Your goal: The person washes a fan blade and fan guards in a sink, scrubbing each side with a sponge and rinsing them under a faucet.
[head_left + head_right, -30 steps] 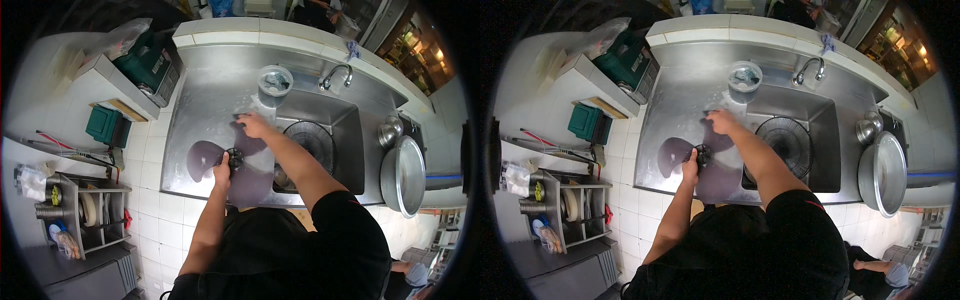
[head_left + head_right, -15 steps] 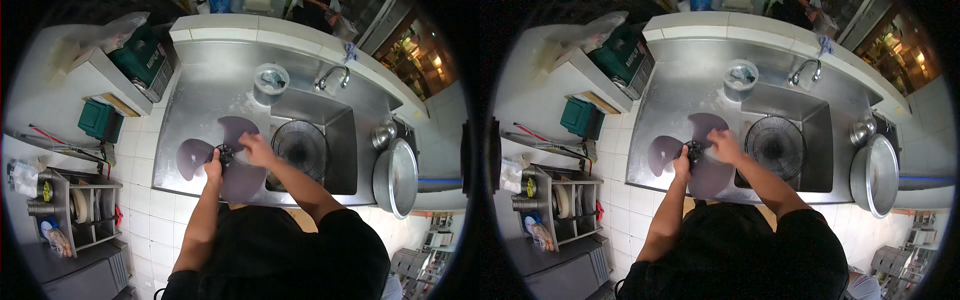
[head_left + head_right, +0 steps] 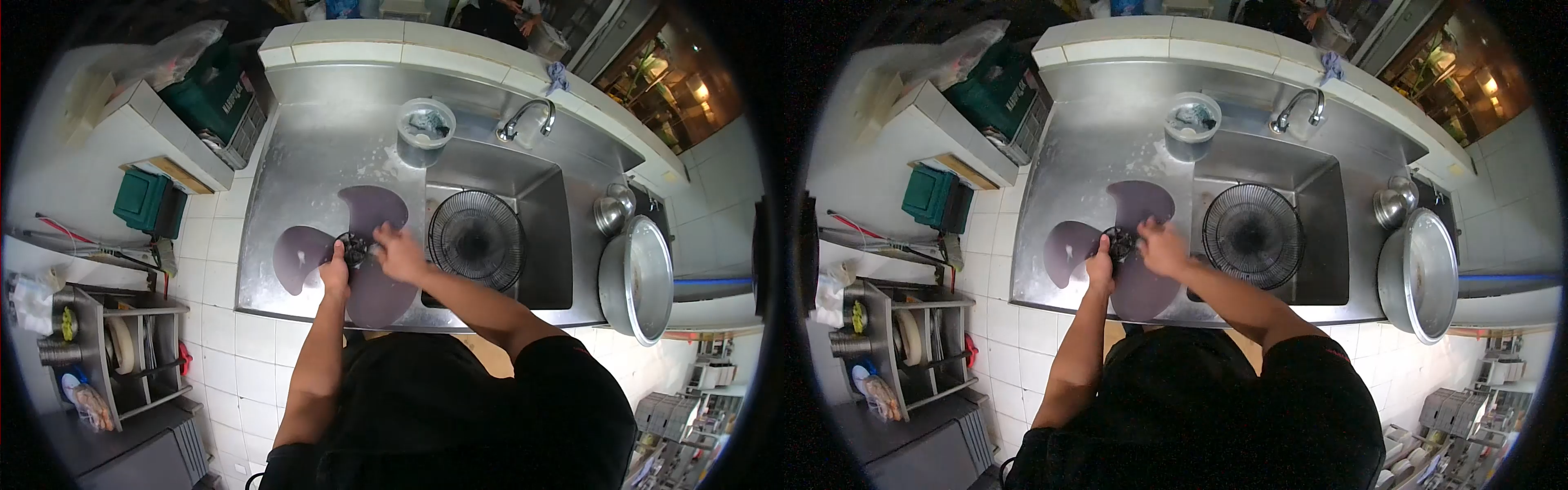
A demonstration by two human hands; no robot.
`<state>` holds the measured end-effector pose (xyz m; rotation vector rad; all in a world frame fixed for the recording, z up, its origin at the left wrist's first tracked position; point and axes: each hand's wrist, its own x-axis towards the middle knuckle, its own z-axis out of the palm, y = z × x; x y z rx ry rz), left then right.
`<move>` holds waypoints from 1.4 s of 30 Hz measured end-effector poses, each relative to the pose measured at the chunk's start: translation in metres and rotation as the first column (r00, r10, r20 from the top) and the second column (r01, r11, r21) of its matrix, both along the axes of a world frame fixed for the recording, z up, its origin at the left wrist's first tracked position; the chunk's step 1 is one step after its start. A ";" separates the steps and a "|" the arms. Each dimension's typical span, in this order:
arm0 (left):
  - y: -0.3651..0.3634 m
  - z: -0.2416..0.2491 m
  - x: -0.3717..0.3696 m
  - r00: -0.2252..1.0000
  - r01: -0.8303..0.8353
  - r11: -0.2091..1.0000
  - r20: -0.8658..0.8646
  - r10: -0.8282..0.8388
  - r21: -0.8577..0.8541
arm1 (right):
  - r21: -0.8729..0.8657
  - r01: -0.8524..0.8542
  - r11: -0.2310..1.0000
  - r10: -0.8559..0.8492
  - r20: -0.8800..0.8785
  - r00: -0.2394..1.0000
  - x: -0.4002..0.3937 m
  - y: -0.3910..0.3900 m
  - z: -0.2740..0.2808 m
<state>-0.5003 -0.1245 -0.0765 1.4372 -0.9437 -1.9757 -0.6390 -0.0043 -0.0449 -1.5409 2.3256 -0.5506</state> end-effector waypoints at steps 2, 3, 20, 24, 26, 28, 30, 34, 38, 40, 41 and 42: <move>0.000 -0.017 0.002 1.000 -0.014 1.000 -0.013 0.014 -0.026 | -0.012 0.329 0.944 -0.328 0.025 0.944 -0.040 -0.017 -0.006; -0.001 -0.021 0.002 0.999 -0.028 0.998 -0.032 0.026 -0.055 | -0.013 0.322 0.947 -0.321 0.028 0.947 -0.057 -0.024 -0.009; 0.004 -0.010 -0.003 0.995 -0.095 0.994 0.016 0.096 -0.047 | 0.179 -0.450 0.875 0.466 -0.065 0.882 -0.080 -0.170 0.020; 0.007 0.000 -0.004 0.994 -0.069 0.988 0.078 0.080 -0.136 | 0.264 -0.257 0.929 0.290 -0.091 0.953 -0.090 -0.176 0.024; 0.006 -0.005 -0.003 0.994 -0.078 0.988 0.066 0.088 -0.132 | 0.225 -0.278 0.934 0.316 -0.154 0.936 -0.082 -0.163 0.017; 0.003 -0.008 -0.006 0.996 -0.056 0.990 0.067 0.066 -0.131 | 0.208 -0.403 0.891 0.428 -0.091 0.899 -0.086 -0.161 0.014; 0.008 -0.008 -0.004 0.994 -0.061 0.987 0.080 0.073 -0.145 | 0.202 -0.259 0.944 0.289 -0.134 0.948 -0.088 -0.153 0.011; 0.006 0.001 -0.007 0.991 -0.043 0.991 0.120 0.058 -0.127 | 0.137 -0.159 0.978 0.178 -0.142 0.974 -0.088 -0.132 0.005; 0.005 0.002 -0.007 0.993 -0.065 0.992 0.095 0.075 -0.110 | 0.147 0.006 0.989 0.022 -0.186 0.982 -0.094 -0.119 0.011; 0.005 -0.015 -0.008 0.990 -0.095 0.984 0.087 0.109 -0.150 | 0.107 0.038 0.994 -0.015 -0.212 0.977 -0.058 -0.099 -0.003; 0.005 -0.011 -0.010 0.991 -0.095 0.984 0.076 0.107 -0.149 | 0.061 0.062 0.996 -0.046 -0.244 0.969 -0.043 -0.086 -0.007; 0.006 -0.006 -0.009 0.995 -0.072 0.990 0.064 0.080 -0.122 | 0.062 0.063 0.996 -0.045 -0.253 0.966 -0.032 -0.067 -0.008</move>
